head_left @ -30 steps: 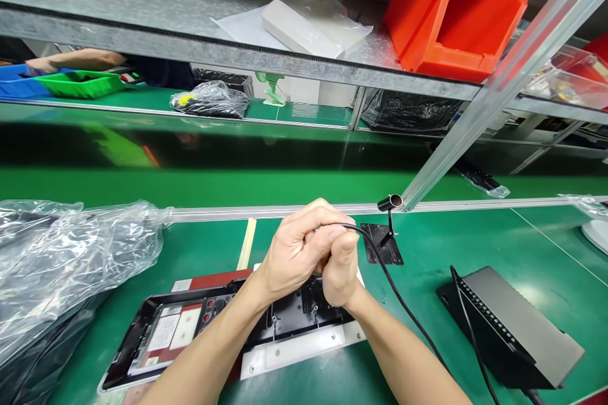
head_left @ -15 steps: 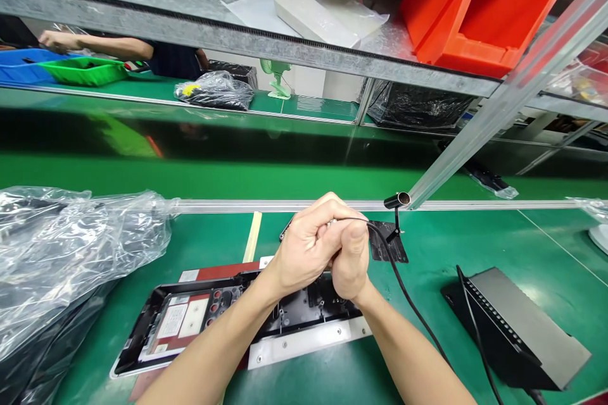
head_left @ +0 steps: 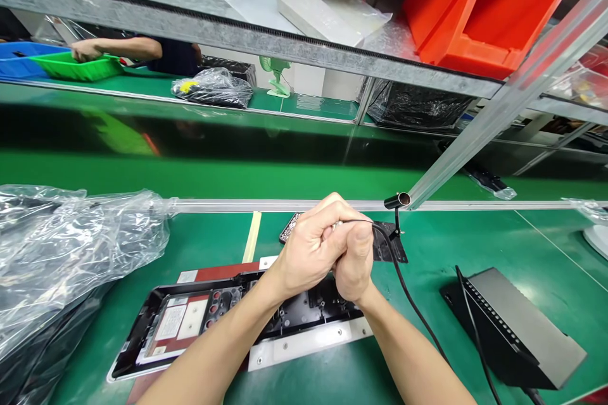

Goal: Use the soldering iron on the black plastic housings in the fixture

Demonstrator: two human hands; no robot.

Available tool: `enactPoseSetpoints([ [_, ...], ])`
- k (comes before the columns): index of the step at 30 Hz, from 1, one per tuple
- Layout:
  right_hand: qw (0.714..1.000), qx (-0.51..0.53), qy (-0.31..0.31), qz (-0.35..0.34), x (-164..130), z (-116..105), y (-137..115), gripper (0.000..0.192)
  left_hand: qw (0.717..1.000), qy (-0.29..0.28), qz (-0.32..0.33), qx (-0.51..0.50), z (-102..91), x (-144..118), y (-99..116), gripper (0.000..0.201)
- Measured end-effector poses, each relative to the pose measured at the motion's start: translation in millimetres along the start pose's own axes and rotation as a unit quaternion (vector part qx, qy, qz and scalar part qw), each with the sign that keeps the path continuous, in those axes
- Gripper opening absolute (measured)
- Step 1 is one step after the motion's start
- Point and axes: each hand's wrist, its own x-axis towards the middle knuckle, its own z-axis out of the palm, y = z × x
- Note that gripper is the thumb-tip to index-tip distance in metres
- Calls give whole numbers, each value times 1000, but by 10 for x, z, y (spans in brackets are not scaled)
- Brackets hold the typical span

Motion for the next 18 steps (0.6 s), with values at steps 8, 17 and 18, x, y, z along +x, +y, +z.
enactPoseSetpoints([
  [8, 1000, -5, 5, 10, -2, 15, -30, 58, 1000, 4, -2, 10, -2, -18, -1, 27],
  [17, 999, -31, 8, -3, 10, -4, -8, 60, 1000, 11, 2, -5, 3, -20, -21, 29],
  [18, 1000, -29, 7, -4, 10, -6, -2, 60, 1000, 10, 2, -5, 2, -21, -24, 28],
])
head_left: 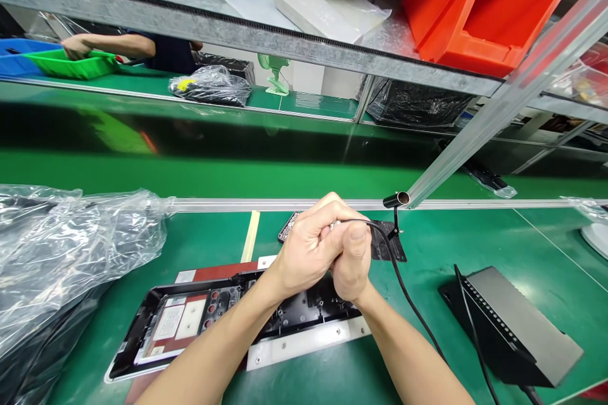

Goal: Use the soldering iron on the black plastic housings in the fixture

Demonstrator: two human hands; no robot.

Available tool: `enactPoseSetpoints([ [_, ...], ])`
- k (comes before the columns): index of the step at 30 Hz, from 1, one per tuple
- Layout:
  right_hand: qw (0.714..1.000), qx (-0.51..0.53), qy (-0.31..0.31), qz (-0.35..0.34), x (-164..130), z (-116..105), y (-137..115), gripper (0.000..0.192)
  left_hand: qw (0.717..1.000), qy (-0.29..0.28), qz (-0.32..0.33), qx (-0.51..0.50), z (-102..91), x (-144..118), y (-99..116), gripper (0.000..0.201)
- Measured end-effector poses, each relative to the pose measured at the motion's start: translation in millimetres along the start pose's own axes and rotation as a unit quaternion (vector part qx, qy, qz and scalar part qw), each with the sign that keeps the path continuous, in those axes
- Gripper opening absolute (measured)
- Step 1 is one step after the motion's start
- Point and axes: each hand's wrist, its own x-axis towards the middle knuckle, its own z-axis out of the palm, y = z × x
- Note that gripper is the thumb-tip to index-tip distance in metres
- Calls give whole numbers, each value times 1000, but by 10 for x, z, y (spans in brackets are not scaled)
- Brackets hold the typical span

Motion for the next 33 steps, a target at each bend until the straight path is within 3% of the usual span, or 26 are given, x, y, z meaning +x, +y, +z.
enactPoseSetpoints([
  [8, 1000, -15, 8, 14, -10, 3, 9, 59, 1000, -3, 4, -5, -6, 1, -32, 18],
  [33, 999, -24, 7, 24, -9, 0, -3, 56, 1000, 2, -4, -7, 1, -4, -39, 18],
])
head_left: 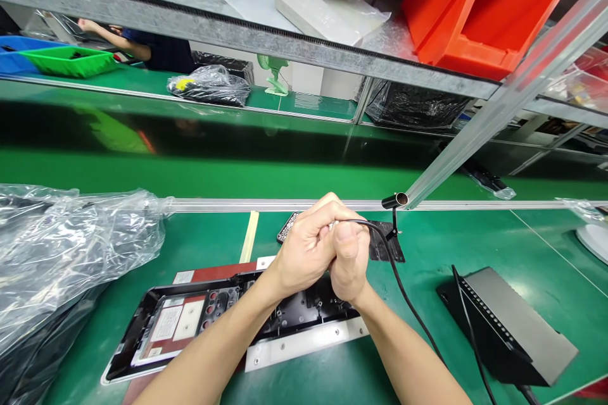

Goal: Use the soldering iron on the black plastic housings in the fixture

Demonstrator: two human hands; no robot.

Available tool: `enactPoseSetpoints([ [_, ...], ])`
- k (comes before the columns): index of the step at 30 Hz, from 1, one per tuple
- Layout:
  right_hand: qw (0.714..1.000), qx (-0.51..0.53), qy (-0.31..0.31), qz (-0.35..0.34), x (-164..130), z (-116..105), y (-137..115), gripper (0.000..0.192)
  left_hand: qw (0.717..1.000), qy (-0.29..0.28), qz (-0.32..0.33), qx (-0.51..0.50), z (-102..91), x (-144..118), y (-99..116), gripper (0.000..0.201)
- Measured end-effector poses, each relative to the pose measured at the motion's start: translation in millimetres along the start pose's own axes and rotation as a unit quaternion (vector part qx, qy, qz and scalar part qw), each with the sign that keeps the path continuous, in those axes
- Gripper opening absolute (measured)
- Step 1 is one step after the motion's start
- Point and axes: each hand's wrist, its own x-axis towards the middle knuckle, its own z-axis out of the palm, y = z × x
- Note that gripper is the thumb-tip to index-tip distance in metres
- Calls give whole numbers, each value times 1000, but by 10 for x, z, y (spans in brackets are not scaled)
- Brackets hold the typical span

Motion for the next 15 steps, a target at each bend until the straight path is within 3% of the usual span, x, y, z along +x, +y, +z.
enactPoseSetpoints([
  [15, 1000, -4, 0, -9, 2, 5, 0, 57, 1000, 2, -2, -4, 0, 2, 0, 19],
])
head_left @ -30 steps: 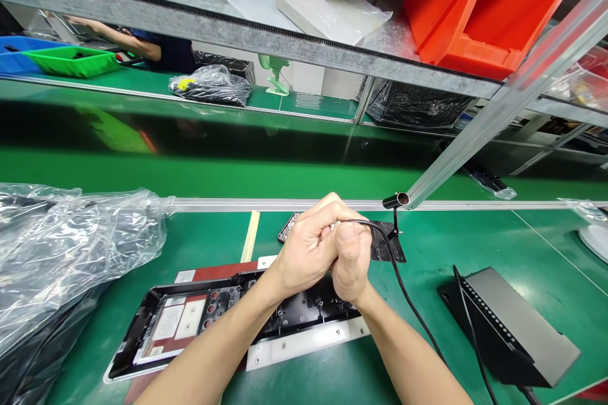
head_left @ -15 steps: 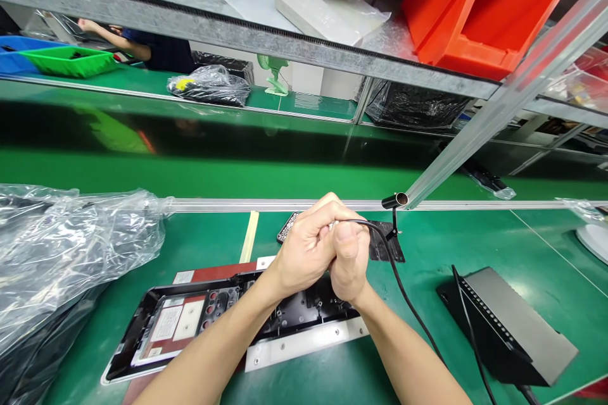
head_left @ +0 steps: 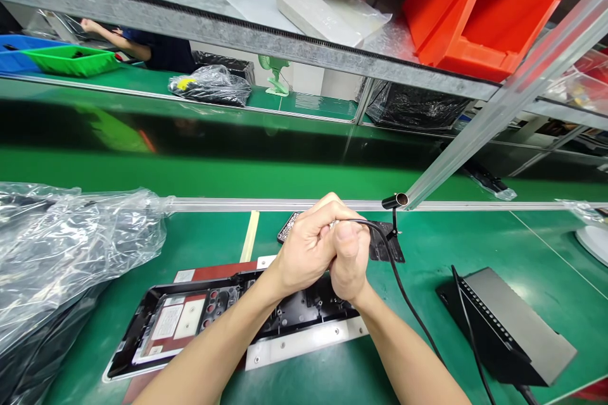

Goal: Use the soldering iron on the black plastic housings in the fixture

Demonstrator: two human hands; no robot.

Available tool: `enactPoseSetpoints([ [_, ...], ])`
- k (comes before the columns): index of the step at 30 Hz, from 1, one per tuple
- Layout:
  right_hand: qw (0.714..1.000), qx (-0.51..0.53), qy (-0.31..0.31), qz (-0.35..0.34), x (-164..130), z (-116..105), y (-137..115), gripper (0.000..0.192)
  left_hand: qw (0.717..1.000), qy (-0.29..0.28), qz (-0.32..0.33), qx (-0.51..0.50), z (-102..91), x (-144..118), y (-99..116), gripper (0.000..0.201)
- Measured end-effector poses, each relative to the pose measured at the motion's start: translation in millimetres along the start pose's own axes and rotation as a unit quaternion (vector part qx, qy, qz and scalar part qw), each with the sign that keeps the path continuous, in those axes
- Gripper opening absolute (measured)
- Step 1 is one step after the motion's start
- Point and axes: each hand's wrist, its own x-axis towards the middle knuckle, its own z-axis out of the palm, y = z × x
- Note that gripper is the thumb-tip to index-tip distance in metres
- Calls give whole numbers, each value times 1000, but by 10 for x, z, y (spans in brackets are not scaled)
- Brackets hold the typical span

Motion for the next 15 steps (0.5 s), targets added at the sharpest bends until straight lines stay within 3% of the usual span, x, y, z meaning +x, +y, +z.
enactPoseSetpoints([
  [15, 999, 27, -9, -21, 1, -5, 14, 54, 1000, 0, 3, 10, 3, -5, -6, 17],
])
